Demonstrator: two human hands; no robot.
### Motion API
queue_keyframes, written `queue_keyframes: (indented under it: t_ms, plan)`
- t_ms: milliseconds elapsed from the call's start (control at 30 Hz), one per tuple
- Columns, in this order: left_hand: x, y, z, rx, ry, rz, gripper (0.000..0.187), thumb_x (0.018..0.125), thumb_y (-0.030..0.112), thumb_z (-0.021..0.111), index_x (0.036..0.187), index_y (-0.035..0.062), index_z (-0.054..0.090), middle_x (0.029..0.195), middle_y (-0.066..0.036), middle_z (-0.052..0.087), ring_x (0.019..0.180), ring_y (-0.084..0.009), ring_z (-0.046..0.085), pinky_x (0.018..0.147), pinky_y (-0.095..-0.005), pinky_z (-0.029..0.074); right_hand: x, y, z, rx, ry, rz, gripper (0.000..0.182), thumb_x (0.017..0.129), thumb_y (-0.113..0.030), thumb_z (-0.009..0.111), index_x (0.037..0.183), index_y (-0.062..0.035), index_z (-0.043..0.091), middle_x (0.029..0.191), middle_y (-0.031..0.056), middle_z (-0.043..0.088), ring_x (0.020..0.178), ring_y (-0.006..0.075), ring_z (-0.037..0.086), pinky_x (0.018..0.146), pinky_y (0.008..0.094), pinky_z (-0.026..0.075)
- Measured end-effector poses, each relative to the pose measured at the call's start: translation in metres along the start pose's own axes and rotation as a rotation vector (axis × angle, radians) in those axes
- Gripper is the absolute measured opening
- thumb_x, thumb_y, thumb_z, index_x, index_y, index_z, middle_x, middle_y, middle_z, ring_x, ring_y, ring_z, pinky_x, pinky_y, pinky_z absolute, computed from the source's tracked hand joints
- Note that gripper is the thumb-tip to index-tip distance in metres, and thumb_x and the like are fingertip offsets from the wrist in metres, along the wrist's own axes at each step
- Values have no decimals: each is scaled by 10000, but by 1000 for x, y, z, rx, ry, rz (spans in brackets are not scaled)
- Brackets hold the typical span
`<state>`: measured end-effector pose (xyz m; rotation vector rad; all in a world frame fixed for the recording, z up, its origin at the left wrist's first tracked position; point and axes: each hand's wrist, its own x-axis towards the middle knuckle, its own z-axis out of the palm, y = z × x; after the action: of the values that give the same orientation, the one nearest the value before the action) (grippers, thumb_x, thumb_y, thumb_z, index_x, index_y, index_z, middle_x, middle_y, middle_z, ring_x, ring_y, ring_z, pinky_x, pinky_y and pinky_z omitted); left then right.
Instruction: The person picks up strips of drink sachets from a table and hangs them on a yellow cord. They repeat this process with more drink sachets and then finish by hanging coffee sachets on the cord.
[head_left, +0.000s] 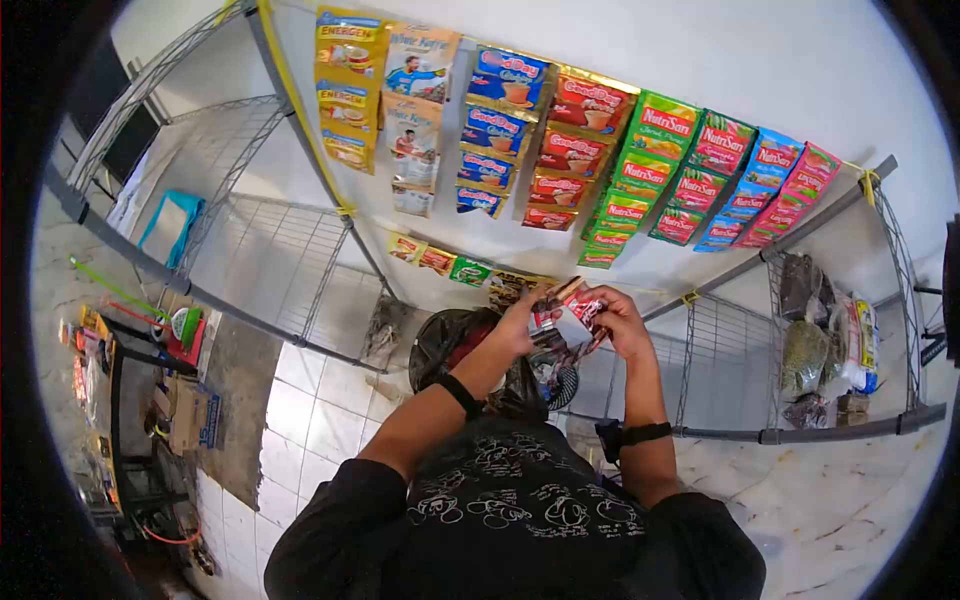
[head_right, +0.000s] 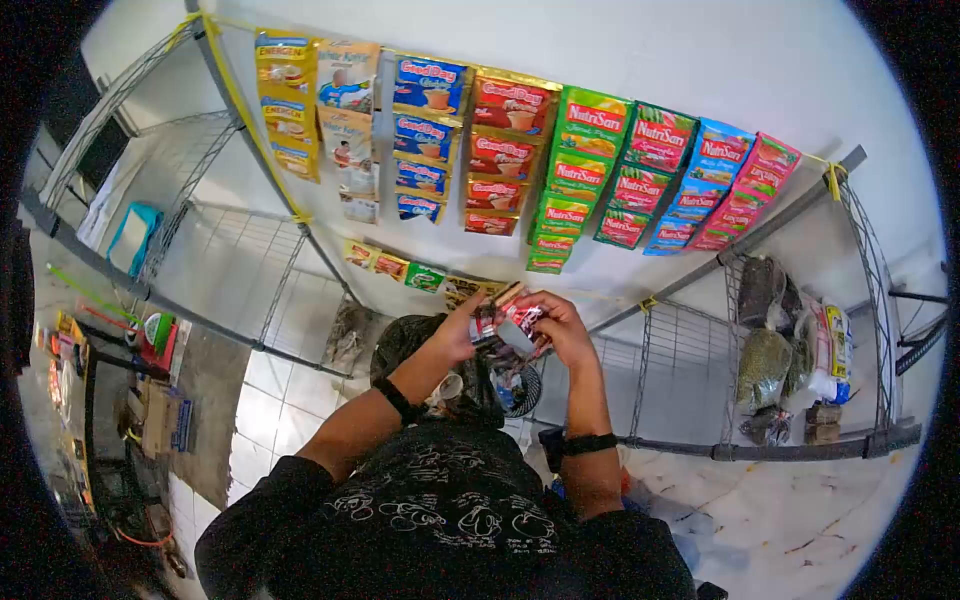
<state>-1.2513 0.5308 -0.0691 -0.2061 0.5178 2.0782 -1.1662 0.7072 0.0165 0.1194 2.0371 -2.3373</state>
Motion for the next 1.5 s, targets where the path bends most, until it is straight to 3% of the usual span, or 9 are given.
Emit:
queue_keyframes:
  t_ms: [167, 267, 500, 700, 967, 1033, 1200, 1300, 1500]
  plan:
    - [4, -12, 43, -11, -134, 67, 234, 902, 142, 531, 1088, 6, 573, 1018, -132, 654, 891, -257, 656, 802, -385, 533, -28, -17, -20, -162, -65, 88, 439, 692, 110, 443, 1053, -53, 633, 848, -17, 630, 541, 32, 513, 446, 175, 423]
    - [13, -19, 48, 89, 31, 84, 208, 861, 68, 579, 1062, 16, 580, 993, -127, 659, 862, -247, 661, 760, -415, 549, -41, -20, -29, -166, -17, 97, 439, 712, 100, 438, 1062, -72, 641, 851, -23, 629, 533, 36, 521, 432, 177, 434]
    - [40, -40, 33, 256, 0, 276, 277, 834, -2, 581, 1109, 24, 560, 1023, -103, 641, 904, -218, 644, 797, -361, 539, -53, -9, -41, -148, 61, 192, 421, 685, 108, 438, 1029, -40, 630, 915, -13, 637, 609, 21, 525, 483, 174, 466]
    - [41, -44, 30, 298, -30, 333, 381, 817, -24, 571, 1194, 21, 534, 1096, -83, 622, 978, -195, 613, 852, -358, 515, -54, -22, -34, -185, 36, 106, 409, 703, 106, 448, 1041, -37, 630, 859, -11, 623, 638, 29, 530, 514, 179, 441]
    - [62, -49, 16, 289, -35, 274, 325, 845, 34, 581, 1169, 39, 549, 1013, -73, 648, 877, -194, 648, 763, -343, 546, -52, -5, -43, -186, 98, 265, 387, 740, 108, 435, 1043, -39, 626, 982, 5, 641, 718, 50, 555, 570, 194, 451]
    - [67, -46, 5, 219, -18, -53, 279, 858, 63, 582, 1134, 39, 552, 986, -78, 646, 873, -204, 656, 710, -341, 553, -44, 15, -47, -48, 196, 173, 373, 757, 94, 447, 1063, -43, 610, 956, 11, 642, 717, 59, 561, 571, 196, 461]
    - [37, -30, -4, 437, 194, 54, 315, 913, 193, 549, 1179, 30, 509, 1036, -144, 630, 896, -285, 655, 723, -373, 554, -3, 49, -56, 53, 334, 137, 333, 777, 81, 475, 1064, -36, 597, 979, 49, 649, 770, 108, 587, 639, 233, 487]
    - [8, -7, -17, 353, 80, 28, 306, 913, 186, 552, 1168, 20, 517, 1044, -156, 629, 927, -296, 644, 779, -385, 542, 30, 64, -60, 123, 444, 125, 289, 808, 77, 465, 1063, -7, 573, 990, 88, 648, 781, 138, 610, 660, 245, 510]
    - [-46, 32, -24, 207, 99, 89, 486, 999, 374, 262, 1150, 5, 539, 1002, -171, 640, 944, -289, 630, 867, -406, 507, 73, 88, -76, 292, 391, 165, 298, 757, 90, 458, 1034, 69, 567, 984, 156, 652, 886, 229, 639, 795, 324, 532]
